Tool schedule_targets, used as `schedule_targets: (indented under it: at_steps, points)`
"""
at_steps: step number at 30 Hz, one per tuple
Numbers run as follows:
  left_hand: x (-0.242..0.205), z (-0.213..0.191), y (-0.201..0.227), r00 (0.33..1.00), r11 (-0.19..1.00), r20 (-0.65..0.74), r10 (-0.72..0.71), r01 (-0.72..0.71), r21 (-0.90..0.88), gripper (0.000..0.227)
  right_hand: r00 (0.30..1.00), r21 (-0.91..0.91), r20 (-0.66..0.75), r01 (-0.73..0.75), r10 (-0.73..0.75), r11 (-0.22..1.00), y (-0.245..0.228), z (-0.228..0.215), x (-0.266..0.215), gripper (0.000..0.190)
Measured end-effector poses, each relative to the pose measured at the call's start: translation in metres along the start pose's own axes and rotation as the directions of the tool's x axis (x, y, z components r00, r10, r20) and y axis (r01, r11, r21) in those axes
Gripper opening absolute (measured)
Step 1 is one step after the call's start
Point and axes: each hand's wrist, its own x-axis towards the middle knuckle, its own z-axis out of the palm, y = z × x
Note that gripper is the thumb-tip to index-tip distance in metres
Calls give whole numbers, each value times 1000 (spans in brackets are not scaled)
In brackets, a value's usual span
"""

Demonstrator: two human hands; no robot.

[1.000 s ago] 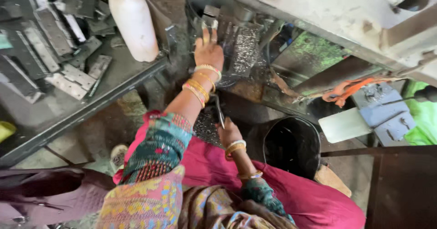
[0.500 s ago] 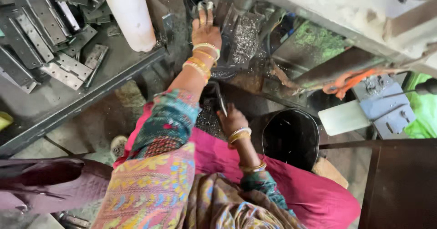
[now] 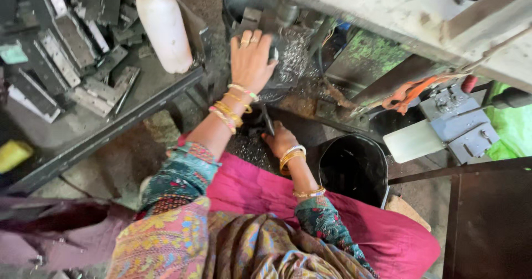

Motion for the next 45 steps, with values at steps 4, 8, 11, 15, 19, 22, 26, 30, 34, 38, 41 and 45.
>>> schedule_targets:
  at_steps: [4, 8, 11, 15, 19, 22, 26, 30, 34, 38, 41, 45]
  points:
    - [22, 48, 30, 998, 988, 49, -47, 39, 147, 9, 998, 11, 28, -54, 54, 998, 10, 9, 3, 50]
    - [-2, 78, 12, 964, 961, 130, -234, 249, -119, 17, 999, 11, -20, 39, -39, 999, 6, 0, -8, 50]
    - [-32, 67, -19, 959, 986, 237, -156, 135, 103, 22, 993, -21, 92, -71, 72, 997, -14, -10, -11, 61]
    - [-62, 50, -24, 947, 967, 312, -77, -6, 256, 28, 979, -155, 168, -88, 114, 984, -27, -25, -10, 63]
    - [-35, 55, -18, 883, 972, 439, -169, 76, 221, 27, 990, -152, 125, -43, 63, 987, -11, -19, -1, 60]
    - [-12, 59, -22, 878, 965, 430, -209, 114, 238, 28, 997, -71, 47, -66, 69, 995, 4, 17, -6, 51]
    - [-36, 46, -17, 892, 970, 397, -214, 146, 195, 33, 966, -18, -26, -259, 258, 966, 16, 65, -40, 41]
    - [-34, 36, -22, 884, 973, 429, -184, 104, 204, 37, 980, 95, 22, -201, 200, 975, 19, 41, -17, 35]
    - [-28, 56, -23, 920, 949, 350, -177, 65, 307, 30, 997, -1, -13, -80, 80, 997, 29, 34, -10, 39]
    - [-24, 77, -16, 932, 928, 277, -232, 126, 352, 31, 976, 183, -83, -181, 199, 966, 32, 71, -26, 43]
    - [-29, 76, -20, 899, 947, 365, -242, 137, 289, 36, 983, 104, -103, -140, 150, 985, 41, 75, -19, 36]
    - [-17, 85, -17, 924, 932, 296, -244, 139, 336, 31, 996, 43, -80, 44, -41, 998, 55, 55, -6, 43]
